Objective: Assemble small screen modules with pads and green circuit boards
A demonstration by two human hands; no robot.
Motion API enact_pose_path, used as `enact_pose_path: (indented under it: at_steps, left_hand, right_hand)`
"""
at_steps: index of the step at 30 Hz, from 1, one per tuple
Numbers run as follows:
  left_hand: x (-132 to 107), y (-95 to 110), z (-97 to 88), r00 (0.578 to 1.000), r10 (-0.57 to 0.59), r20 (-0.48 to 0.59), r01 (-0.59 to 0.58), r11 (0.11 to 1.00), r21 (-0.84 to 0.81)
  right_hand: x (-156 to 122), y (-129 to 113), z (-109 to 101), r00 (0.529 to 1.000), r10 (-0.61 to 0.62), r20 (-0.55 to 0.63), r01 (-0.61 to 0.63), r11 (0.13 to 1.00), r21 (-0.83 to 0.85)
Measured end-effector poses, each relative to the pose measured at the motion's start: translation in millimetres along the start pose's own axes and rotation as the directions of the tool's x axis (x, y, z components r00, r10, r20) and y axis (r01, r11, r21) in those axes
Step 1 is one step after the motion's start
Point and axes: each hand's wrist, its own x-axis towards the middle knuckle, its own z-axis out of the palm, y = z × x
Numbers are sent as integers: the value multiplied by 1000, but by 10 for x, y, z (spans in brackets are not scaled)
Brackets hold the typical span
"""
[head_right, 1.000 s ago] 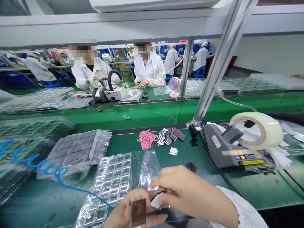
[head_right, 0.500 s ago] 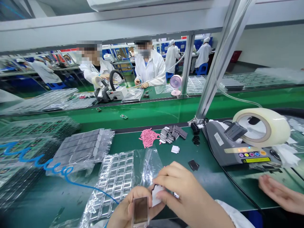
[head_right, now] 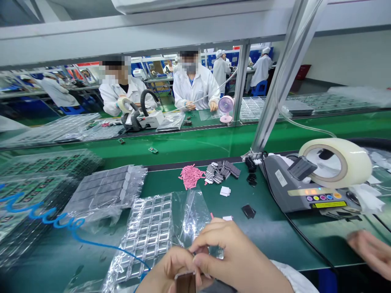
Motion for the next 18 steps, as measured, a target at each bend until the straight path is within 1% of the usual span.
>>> enact_pose_path:
  at_steps: [1,3,4,6,8,10,11,13,16,18]
  left_hand:
    - [-5,8,3,1000,14,-14,-14,1000,10]
    - [-11,20,12,999,51,-18,-51,998,32]
    - [-13,22,14,997,71,0,-71,996,53]
    - [-12,12,15,989,145,37,-148,984,99]
    - [-6,-4,19,972,232,48,-236,963,134]
    - [6,-12,39,963,267,36,-270,955,123]
    - [15,-11,53,965,259,34,-261,960,102]
    - [32,-4,81,972,233,31,-234,970,62]
    - [47,0,98,964,265,21,-265,964,35]
    - [45,-9,103,960,280,26,-281,958,50]
  right_hand:
    - [-3,-9,-10,1000,2,-7,-3,1000,-14]
    - [-2,-27,-22,998,-13,-62,10,999,-44]
    - [3,-35,-20,995,-19,-98,13,998,-55]
    - [17,-37,0,984,-34,-174,24,998,-61]
    - [28,-7,44,972,-73,-225,57,996,-74]
    - [27,56,102,950,-149,-273,123,986,-110]
    - [20,92,131,930,-208,-304,169,974,-148]
    - [-2,152,179,881,-328,-341,240,930,-277]
    - [-52,186,209,807,-483,-340,263,809,-525]
    - [-90,197,210,762,-557,-331,260,731,-632]
